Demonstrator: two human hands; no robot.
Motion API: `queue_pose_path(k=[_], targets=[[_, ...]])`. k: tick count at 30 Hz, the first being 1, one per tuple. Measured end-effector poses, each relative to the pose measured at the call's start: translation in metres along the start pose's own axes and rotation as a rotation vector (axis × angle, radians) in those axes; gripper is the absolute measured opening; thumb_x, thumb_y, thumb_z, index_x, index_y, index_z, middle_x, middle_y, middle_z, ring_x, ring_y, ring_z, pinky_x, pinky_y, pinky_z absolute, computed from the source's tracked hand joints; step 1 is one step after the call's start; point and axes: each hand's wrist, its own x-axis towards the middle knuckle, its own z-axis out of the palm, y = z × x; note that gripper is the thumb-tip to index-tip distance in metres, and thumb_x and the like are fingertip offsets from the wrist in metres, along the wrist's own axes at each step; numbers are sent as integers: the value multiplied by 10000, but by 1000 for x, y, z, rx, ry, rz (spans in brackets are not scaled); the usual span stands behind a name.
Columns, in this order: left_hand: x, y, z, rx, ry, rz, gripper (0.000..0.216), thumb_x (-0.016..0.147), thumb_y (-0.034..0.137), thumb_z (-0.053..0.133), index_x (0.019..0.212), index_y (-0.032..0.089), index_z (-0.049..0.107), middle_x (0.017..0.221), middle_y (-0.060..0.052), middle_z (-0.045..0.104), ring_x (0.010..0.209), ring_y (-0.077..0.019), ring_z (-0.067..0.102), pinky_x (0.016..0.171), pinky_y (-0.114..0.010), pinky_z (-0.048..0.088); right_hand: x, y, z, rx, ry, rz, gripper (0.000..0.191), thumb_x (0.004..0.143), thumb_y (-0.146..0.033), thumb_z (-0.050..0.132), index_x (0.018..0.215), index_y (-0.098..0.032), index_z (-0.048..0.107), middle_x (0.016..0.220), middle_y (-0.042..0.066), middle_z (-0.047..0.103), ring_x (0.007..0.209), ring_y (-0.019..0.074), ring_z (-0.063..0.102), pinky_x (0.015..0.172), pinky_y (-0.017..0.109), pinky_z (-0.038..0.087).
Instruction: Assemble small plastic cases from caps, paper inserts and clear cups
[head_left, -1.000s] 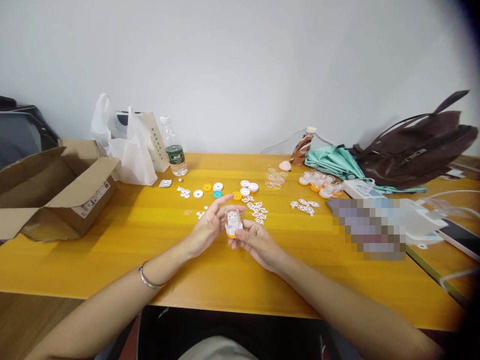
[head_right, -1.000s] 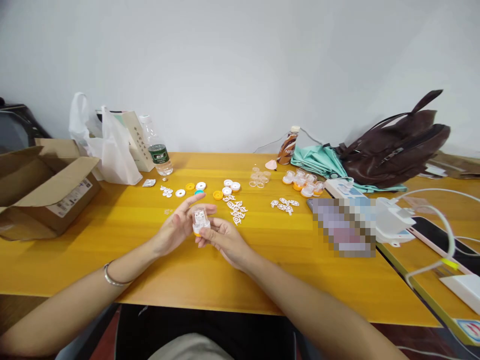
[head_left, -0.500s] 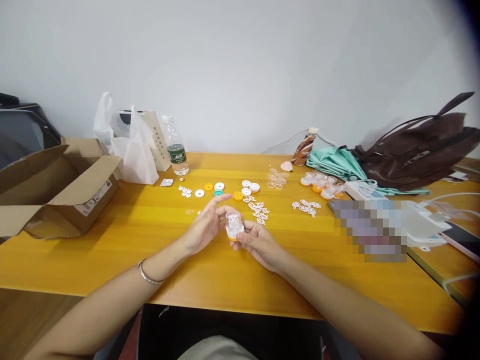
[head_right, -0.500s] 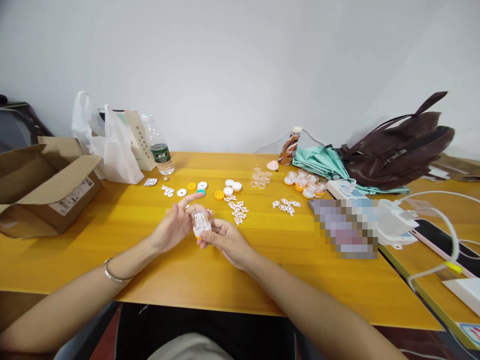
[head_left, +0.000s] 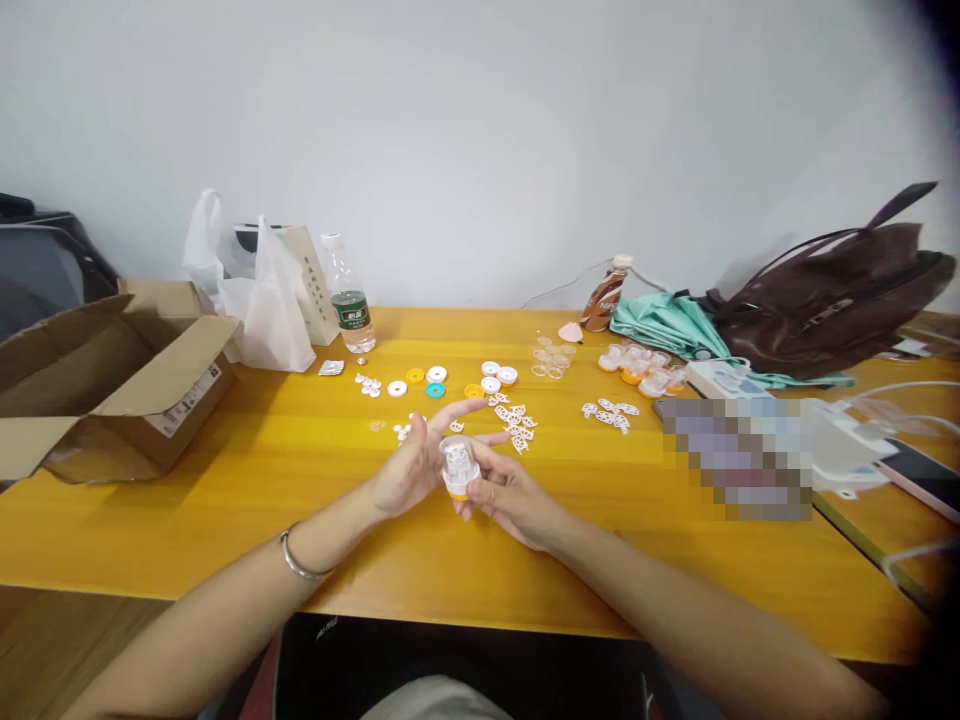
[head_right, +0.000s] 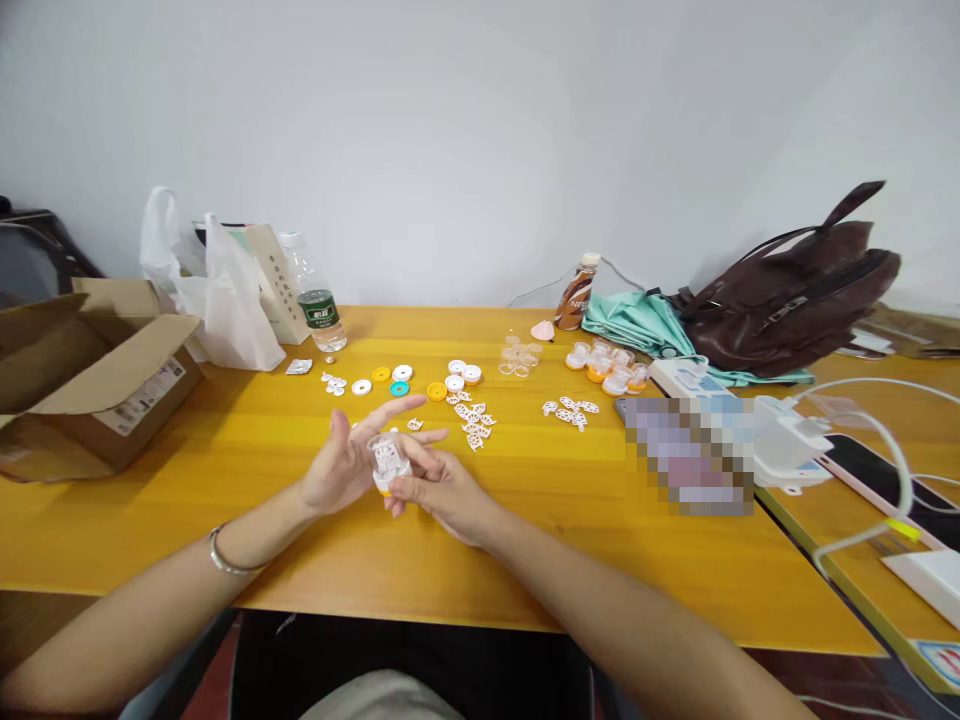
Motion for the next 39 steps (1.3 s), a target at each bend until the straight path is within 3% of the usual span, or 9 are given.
queue_pose_path(k=[2, 5, 9, 13, 18, 23, 29, 36, 39], targets=[[1, -2, -3, 62, 84, 49, 702, 736, 704, 369, 1256, 233, 385, 1155, -125, 544, 1040, -262, 502, 687, -315, 443, 2, 1, -3, -3, 47, -18, 251, 662, -328, 713, 799, -143, 614, 650, -10, 594, 561, 70, 526, 539, 198, 407], [2, -4, -11, 250, 303, 158, 439, 739, 466, 609, 1080, 200, 536, 1120, -82, 548, 1075, -202, 470, 857, -302, 397, 5, 0, -10, -54, 154, -65, 238, 682, -315, 698, 831, -147, 619, 656, -13, 597, 563, 67, 521, 551, 199, 405], [2, -4, -15, 392, 371, 116, 237, 698, 284, 690, 874, 149, 606, 999, -61, 600, 921, -162, 536, 838, -295, 406, 5, -3, -12, -146, 182, -59, 231, 691, -316, 689, 828, -142, 623, 662, -5, 614, 565, 75, 533, 567, 212, 413], [0, 0, -11, 372, 294, 32, 257, 750, 302, 639, 935, 124, 627, 902, -73, 636, 777, -139, 562, 753, -277, 433, 1, -5, -6, -66, 119, -33, 236, 685, -349, 690, 759, -139, 611, 640, -2, 610, 554, 78, 537, 559, 214, 417], [-2, 1, -10, 267, 138, 35, 422, 765, 422, 595, 1089, 153, 574, 1034, -114, 610, 772, -158, 589, 685, -269, 463, 0, -7, -4, -58, 101, -34, 243, 676, -352, 697, 765, -144, 609, 637, -7, 603, 550, 74, 531, 560, 211, 416], [-1, -2, -5, 303, 109, -6, 308, 765, 353, 613, 979, 133, 589, 761, -61, 639, 527, -130, 594, 541, -261, 472, -1, -2, -6, -131, 76, -18, 231, 700, -356, 673, 746, -138, 612, 659, 3, 609, 570, 84, 537, 579, 228, 427], [-4, 1, -4, 286, 52, -4, 329, 785, 384, 579, 966, 110, 602, 747, -82, 638, 551, -141, 601, 600, -288, 482, -3, 1, -4, -75, 21, -21, 225, 694, -352, 682, 754, -148, 611, 649, -5, 591, 589, 83, 528, 575, 215, 416], [-4, 11, -17, 404, -160, -94, 405, 776, 294, 610, 1154, 174, 530, 893, -67, 618, 784, -171, 609, 823, -354, 445, -3, -6, -9, -1, 27, 23, 297, 633, -370, 732, 769, -139, 602, 646, -9, 589, 550, 76, 521, 541, 207, 403], [-4, 14, -15, 438, -126, -71, 386, 796, 290, 581, 1161, 176, 531, 957, -81, 595, 754, -157, 604, 796, -338, 455, -3, -4, -9, 12, -14, 46, 325, 637, -394, 724, 792, -139, 594, 660, 2, 609, 570, 83, 545, 564, 210, 411]])
